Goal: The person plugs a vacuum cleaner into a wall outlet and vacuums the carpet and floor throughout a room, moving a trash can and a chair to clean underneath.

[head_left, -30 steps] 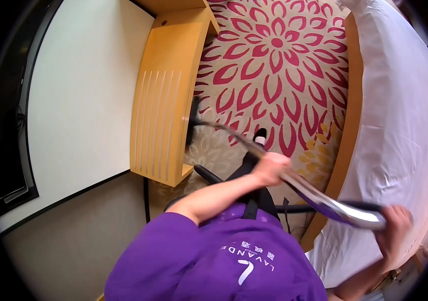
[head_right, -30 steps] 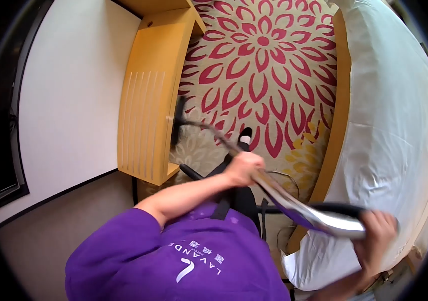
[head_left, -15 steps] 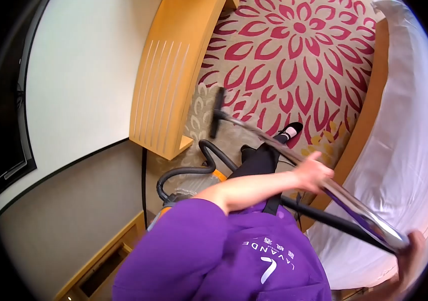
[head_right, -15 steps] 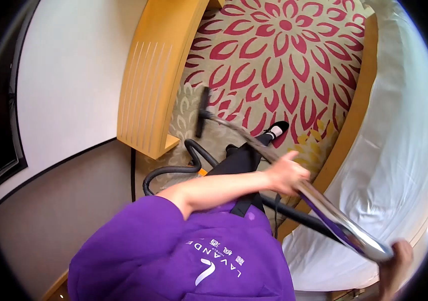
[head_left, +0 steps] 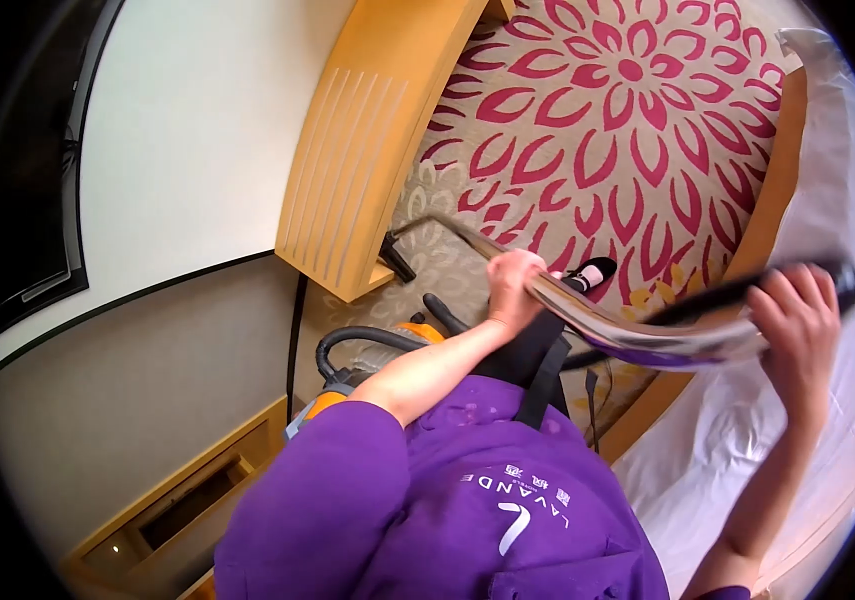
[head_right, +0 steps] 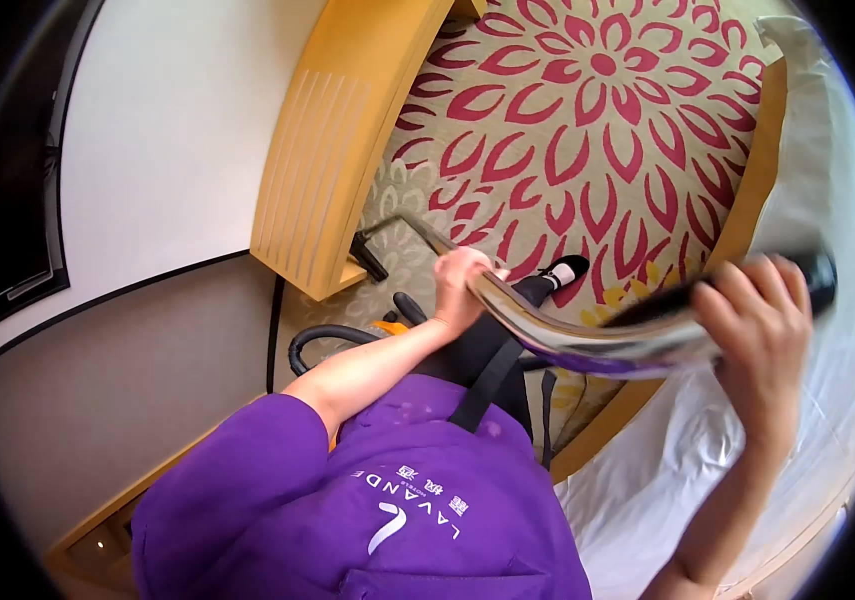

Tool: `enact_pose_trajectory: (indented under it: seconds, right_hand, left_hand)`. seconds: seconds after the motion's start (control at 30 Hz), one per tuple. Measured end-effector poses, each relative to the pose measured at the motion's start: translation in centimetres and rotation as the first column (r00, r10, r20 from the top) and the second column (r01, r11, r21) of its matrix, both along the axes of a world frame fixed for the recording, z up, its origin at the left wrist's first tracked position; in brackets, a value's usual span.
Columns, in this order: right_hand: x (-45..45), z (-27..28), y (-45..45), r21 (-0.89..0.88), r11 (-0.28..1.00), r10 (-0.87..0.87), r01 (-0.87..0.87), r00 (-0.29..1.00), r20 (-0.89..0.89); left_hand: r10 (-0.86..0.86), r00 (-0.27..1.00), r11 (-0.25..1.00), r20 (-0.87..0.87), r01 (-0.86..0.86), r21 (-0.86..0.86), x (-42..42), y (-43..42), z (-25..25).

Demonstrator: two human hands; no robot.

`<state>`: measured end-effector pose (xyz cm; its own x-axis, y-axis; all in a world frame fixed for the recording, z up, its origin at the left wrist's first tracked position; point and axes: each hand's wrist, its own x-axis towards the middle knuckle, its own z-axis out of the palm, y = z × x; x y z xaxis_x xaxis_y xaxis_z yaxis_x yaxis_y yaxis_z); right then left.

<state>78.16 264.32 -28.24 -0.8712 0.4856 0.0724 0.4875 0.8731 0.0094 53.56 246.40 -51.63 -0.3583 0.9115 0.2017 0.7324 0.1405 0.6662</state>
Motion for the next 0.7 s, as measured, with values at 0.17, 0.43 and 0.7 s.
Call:
enact_pose_trajectory:
  seconds: [0.17,0.43,0.7]
  right_hand:
    - [-7.6,-2.1,0.1,0.212,0.974,0.114,-0.078,0.980,-0.162]
    - [4.9,0.8,-4.2,-0.124,0.954,-0.248,0.272,0.952,0.181]
    - [15.9,18.1,-20.3,0.096,0.640,-0.748,0.763,0.589,0.306]
  left_hand:
    - [0.340,0.939,0.926,0.059,-0.345,0.155,-4.5,0.5,-4.0]
    - [-0.133,0.979,0.982,0.157,0.151,-0.111,4.5,-0.1,-0.4]
    - [-0.807,0.154,0.182,0.571,0.983,-0.008,14.5,2.1,10.0]
